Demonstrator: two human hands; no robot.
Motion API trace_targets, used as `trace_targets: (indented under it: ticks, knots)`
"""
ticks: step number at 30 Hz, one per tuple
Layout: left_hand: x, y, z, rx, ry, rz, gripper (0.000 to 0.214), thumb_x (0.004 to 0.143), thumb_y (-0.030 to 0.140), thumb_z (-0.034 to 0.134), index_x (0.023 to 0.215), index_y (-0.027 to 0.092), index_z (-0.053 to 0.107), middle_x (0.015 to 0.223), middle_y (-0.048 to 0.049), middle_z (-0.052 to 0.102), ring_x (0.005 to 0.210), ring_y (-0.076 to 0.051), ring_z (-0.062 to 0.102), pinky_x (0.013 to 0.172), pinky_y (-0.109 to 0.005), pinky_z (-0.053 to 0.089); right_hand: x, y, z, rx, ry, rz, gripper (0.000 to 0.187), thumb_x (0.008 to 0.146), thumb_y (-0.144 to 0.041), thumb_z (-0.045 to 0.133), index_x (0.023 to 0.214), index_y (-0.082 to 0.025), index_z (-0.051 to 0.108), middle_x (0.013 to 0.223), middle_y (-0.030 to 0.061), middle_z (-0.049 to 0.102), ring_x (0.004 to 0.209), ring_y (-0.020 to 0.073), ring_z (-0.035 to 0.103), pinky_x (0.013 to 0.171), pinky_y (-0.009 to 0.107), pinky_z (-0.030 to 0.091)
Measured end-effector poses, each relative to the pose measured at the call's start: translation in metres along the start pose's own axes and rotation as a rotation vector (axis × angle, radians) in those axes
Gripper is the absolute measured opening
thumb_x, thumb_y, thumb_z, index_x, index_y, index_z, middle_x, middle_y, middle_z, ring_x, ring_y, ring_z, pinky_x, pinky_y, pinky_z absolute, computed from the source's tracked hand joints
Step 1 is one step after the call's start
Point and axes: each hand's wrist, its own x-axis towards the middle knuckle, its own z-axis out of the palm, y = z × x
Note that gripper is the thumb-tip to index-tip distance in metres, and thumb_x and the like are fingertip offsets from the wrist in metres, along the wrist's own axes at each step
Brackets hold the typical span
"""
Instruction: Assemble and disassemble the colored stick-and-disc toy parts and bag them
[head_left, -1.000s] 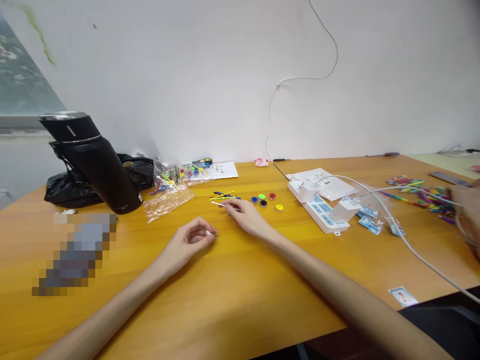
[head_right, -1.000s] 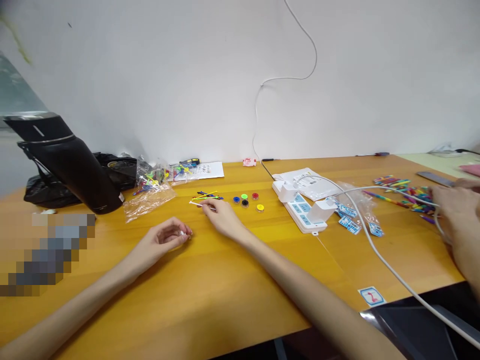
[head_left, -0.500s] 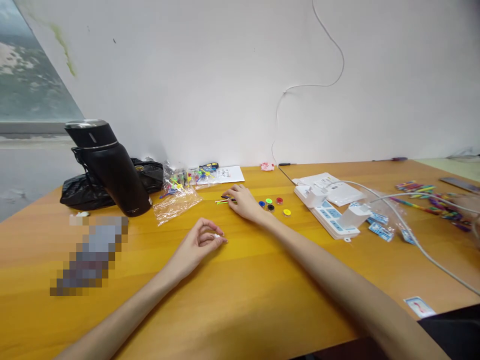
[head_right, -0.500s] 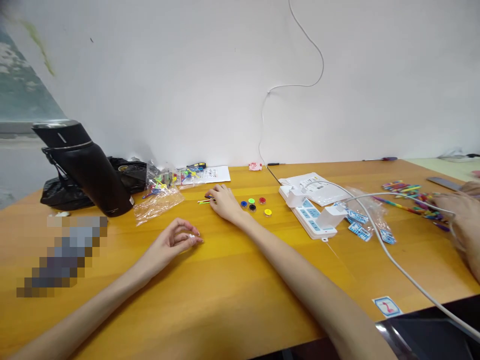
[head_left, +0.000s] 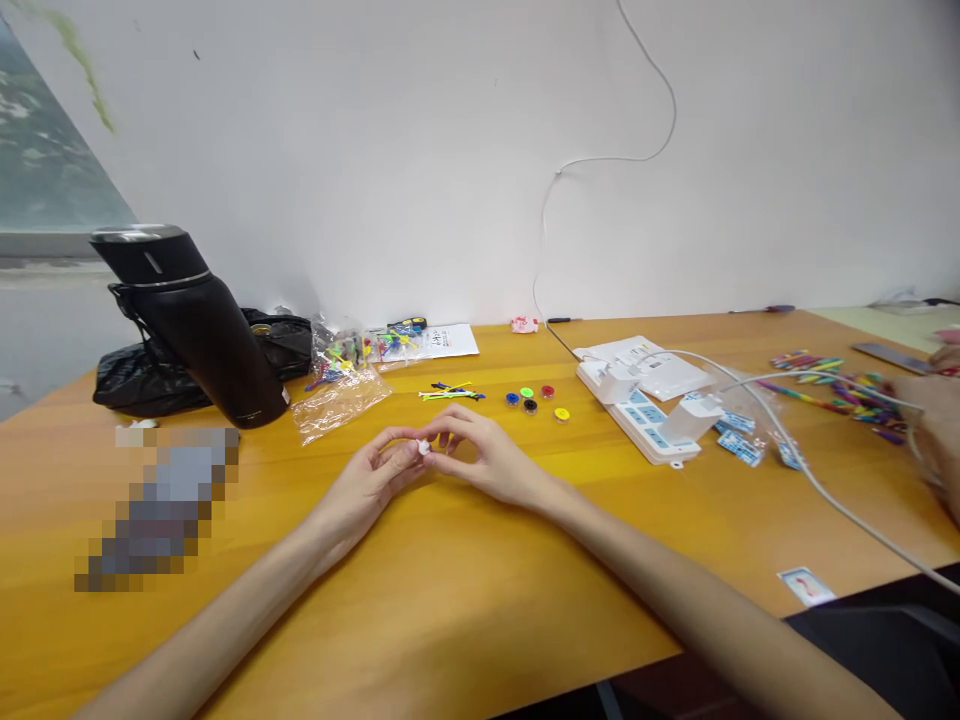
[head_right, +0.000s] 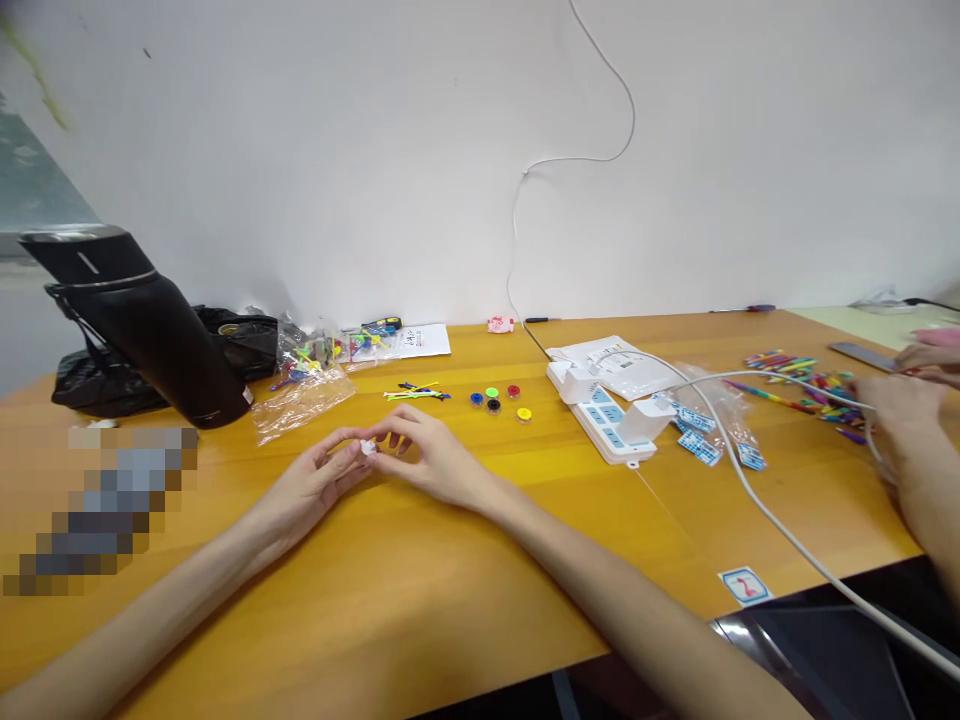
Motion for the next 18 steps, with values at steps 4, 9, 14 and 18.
trace_targets:
  ticks: [4, 9, 14, 18]
  knots:
    - [0.0, 0.001, 0.001, 0.008, 0.019, -0.012, 0.029, 0.089, 0.039, 0.075, 0.109, 0.019, 0.066, 0.108, -0.0051, 0.075, 0.105, -0.018, 0.069, 0.106, -0.035, 0.051, 0.002, 0.001, 0.001, 0.082, 0.035, 0.083, 0.023, 0.095, -0.038, 0.067, 0.111, -0.022, 0.071, 0.111, 0.0056, 0.066, 0.095, 0.0163, 0.063, 0.09, 0.031, 0.053]
    - [0.0, 0.005, 0.003, -0.077, 0.003, -0.116, 0.038, 0.094, 0.052, 0.062, 0.104, 0.016, 0.068, 0.112, -0.012, 0.072, 0.106, -0.029, 0.069, 0.097, -0.047, 0.057, 0.01, 0.011, -0.006, 0.493, 0.177, 0.333, 0.03, 0.09, -0.046, 0.068, 0.102, -0.019, 0.074, 0.102, 0.006, 0.072, 0.096, 0.0178, 0.066, 0.087, 0.03, 0.053]
    - [0.0, 0.005, 0.002, -0.043, -0.015, -0.141, 0.03, 0.094, 0.044, 0.062, 0.101, 0.016, 0.067, 0.103, -0.011, 0.072, 0.095, -0.024, 0.07, 0.091, -0.041, 0.058, 0.013, 0.038, -0.042, 0.553, 0.378, 0.423, 0.039, 0.082, -0.047, 0.075, 0.108, -0.018, 0.074, 0.114, 0.0094, 0.073, 0.1, 0.0176, 0.067, 0.093, 0.03, 0.052]
    - [-0.001, 0.005, 0.002, -0.017, -0.045, -0.14, 0.029, 0.094, 0.044, 0.064, 0.099, 0.016, 0.067, 0.101, -0.0104, 0.071, 0.093, -0.023, 0.07, 0.088, -0.038, 0.058, 0.006, 0.061, -0.099, 0.094, 0.676, 0.472, 0.042, 0.083, -0.046, 0.073, 0.112, -0.015, 0.073, 0.114, 0.0117, 0.074, 0.102, 0.02, 0.069, 0.092, 0.031, 0.051]
